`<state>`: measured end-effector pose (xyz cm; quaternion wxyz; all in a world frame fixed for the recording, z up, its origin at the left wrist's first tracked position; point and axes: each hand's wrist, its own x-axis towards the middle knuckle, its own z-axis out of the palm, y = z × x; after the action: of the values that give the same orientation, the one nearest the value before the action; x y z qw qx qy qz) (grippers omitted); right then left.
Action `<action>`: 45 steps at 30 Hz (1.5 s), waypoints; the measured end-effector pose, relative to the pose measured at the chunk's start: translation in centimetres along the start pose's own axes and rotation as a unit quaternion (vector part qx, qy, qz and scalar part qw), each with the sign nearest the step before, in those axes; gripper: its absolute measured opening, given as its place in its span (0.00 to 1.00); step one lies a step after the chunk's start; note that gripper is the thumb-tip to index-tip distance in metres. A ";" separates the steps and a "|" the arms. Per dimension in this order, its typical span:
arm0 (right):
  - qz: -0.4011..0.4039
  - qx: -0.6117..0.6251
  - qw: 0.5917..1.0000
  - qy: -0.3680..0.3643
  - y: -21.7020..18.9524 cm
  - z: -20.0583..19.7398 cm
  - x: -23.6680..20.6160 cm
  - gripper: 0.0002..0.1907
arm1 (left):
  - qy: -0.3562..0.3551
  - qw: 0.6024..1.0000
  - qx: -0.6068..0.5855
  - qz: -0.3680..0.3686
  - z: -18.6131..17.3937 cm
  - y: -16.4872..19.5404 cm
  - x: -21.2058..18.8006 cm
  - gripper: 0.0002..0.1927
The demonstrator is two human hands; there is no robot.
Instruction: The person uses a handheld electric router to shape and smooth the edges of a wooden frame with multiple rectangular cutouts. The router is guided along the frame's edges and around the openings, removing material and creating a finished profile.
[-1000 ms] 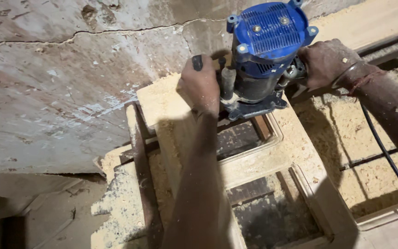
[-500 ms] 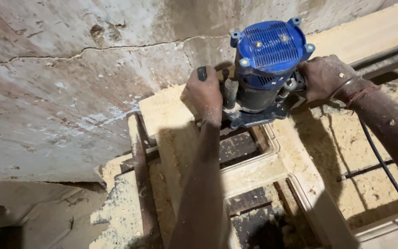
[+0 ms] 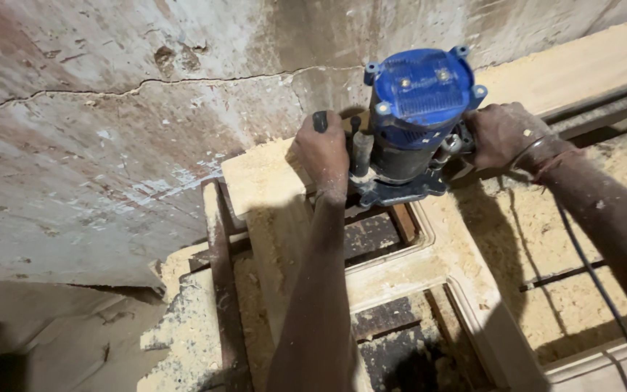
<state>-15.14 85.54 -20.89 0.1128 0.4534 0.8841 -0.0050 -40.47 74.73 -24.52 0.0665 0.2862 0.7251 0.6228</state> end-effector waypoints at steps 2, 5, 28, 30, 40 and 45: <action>-0.035 0.014 0.998 0.044 0.0 0.0 0.1 0.32 | 0.001 1.000 0.009 0.015 0.1 -0.2 0.2 0.15; -0.055 0.023 0.996 0.072 0.0 0.1 0.0 0.29 | -0.009 1.000 -0.027 -0.005 0.3 -0.6 0.5 0.16; -0.017 -0.008 1.000 0.022 0.5 1.9 -1.1 0.19 | -0.011 1.000 0.021 0.005 -1.5 0.6 -1.4 0.16; -0.025 -0.023 0.999 0.028 0.6 2.2 -1.2 0.19 | -0.010 1.000 0.023 0.015 -1.7 0.6 -1.7 0.16; -0.026 -0.013 0.999 0.041 0.4 2.6 -3.7 0.21 | -0.017 1.000 0.010 -0.003 -2.5 0.5 -3.7 0.16; -0.028 -0.026 0.999 0.007 0.2 2.8 -5.0 0.17 | -0.016 1.000 0.017 0.003 -3.2 0.4 -4.9 0.15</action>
<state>-11.65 81.37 -22.57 0.1182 0.4249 0.8973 0.0183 -37.70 69.57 -24.75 0.0719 0.2994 0.7334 0.6061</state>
